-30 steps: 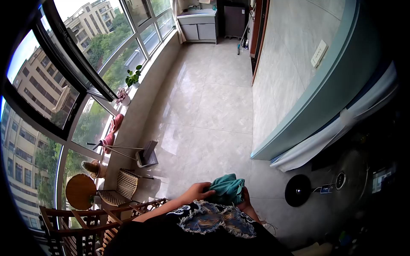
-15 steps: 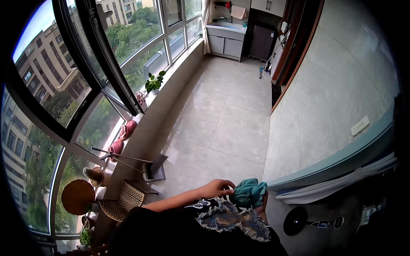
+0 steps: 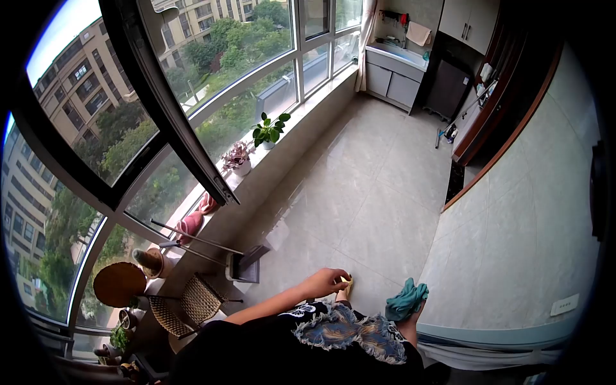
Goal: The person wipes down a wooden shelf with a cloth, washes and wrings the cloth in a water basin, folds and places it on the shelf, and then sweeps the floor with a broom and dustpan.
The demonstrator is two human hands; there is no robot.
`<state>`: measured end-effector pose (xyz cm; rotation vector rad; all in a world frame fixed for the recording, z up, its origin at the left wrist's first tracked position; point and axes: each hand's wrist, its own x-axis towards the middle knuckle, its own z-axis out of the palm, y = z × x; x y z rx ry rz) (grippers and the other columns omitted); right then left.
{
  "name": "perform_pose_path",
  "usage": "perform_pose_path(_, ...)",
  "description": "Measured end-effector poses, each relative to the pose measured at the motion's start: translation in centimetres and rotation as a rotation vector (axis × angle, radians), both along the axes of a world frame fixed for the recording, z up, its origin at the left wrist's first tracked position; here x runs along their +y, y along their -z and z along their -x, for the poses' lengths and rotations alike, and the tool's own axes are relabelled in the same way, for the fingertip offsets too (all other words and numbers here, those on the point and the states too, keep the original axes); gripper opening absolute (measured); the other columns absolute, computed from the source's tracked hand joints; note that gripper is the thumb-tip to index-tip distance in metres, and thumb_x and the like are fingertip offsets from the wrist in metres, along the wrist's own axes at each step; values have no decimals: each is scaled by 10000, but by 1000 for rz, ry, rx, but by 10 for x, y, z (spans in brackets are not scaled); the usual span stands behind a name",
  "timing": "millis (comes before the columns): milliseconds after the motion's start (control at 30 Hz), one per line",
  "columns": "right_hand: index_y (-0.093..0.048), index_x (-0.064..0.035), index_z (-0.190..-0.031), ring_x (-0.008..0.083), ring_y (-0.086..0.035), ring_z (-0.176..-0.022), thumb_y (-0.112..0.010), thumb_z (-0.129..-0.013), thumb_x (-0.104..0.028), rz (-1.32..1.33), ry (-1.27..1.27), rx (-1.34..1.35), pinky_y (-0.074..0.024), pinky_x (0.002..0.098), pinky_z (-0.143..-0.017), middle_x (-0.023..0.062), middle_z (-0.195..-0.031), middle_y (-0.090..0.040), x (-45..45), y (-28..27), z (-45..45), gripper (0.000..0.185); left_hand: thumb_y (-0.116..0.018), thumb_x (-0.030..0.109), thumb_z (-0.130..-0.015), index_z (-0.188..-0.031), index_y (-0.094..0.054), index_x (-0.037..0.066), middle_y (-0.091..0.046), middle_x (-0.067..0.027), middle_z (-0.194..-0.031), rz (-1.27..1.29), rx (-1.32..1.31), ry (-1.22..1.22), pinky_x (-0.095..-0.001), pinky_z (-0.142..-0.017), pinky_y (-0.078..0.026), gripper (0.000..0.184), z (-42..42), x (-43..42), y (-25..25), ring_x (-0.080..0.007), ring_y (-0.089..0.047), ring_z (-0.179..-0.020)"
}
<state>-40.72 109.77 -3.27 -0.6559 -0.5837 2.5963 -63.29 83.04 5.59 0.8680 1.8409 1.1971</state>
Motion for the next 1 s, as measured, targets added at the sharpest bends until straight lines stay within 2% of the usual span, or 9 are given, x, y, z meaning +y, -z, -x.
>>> perform_pose_path(100, -621, -165, -1180, 213, -655, -764, -463, -917, -652, -107, 63, -63, -545, 404, -661, 30, -944, -682, 63, 24, 32, 576, -624, 253, -937, -1126, -649, 33, -718, -140, -872, 13, 49, -13, -357, -711, -529, 291, 46, 44, 7, -259, -684, -763)
perform_pose_path(167, -628, -163, -1074, 205, -635, -734, -462, -926, -640, -95, 114, -146, -528, 383, -635, 27, -878, -660, 101, 32, 59, 527, -621, 192, -953, -1148, -635, 34, -704, -107, -823, 34, 106, -53, -327, -687, -531, 251, 80, 73, 7, -169, -681, -755)
perform_pose_path(400, -610, -163, -1023, 189, -578, -722, -438, -943, -629, -162, -117, -185, -495, 363, -649, 11, -796, -589, 199, 17, 226, 504, -621, 166, -948, -1139, -629, 38, -710, -116, -851, 3, 154, -275, -327, -695, -530, 230, 198, 137, -2, -185, -681, -755)
perform_pose_path(500, -522, -153, -1313, 252, -571, -1128, -412, -937, -646, -161, -247, -38, -489, 468, -947, 55, -1272, -578, 224, 3, 320, 630, -619, 163, -942, -1142, -630, 36, -712, -134, -867, 109, 186, -391, -341, -706, -526, 237, 238, 141, 2, -210, -678, -760)
perform_pose_path(567, -500, -153, -1355, 282, -565, -1135, -404, -936, -650, -78, -353, 54, -487, 492, -936, 64, -1292, -571, 239, -6, 378, 658, -619, 161, -936, -1138, -634, 34, -713, -139, -876, 130, 142, -455, -342, -715, -529, 238, 267, 141, 14, -215, -683, -768)
perform_pose_path(767, -573, -147, -1243, 274, -602, -1029, -444, -924, -635, -67, -427, 109, -490, 474, -907, 68, -1164, -626, 294, -4, 524, 597, -621, 168, -914, -1098, -651, 33, -712, -154, -884, 243, 282, -575, -373, -730, -531, 230, 390, 165, 24, -268, -692, -793)
perform_pose_path(900, -632, -136, -1087, 244, -606, -919, -472, -933, -566, -77, -276, 51, -488, 432, -895, 58, -1035, -643, 348, -5, 578, 484, -615, 190, -906, -1072, -652, 43, -709, -150, -885, 251, 385, -543, -419, -731, -526, 225, 494, 215, 20, -327, -676, -817)
perform_pose_path(967, -631, -135, -1053, 221, -603, -890, -513, -894, -557, 81, -310, 136, -500, 404, -867, 38, -1013, -634, 411, 38, 579, 466, -613, 198, -907, -1074, -649, 49, -706, -146, -882, 269, 416, -502, -430, -733, -524, 227, 548, 252, 13, -330, -673, -828)
perform_pose_path(1000, -625, -150, -999, 193, -582, -818, -540, -877, -530, 16, -116, -119, -508, 365, -770, 16, -957, -614, 424, 38, 581, 407, -611, 207, -909, -1076, -646, 55, -703, -143, -879, 290, 451, -448, -441, -735, -521, 229, 570, 270, 9, -332, -669, -839)
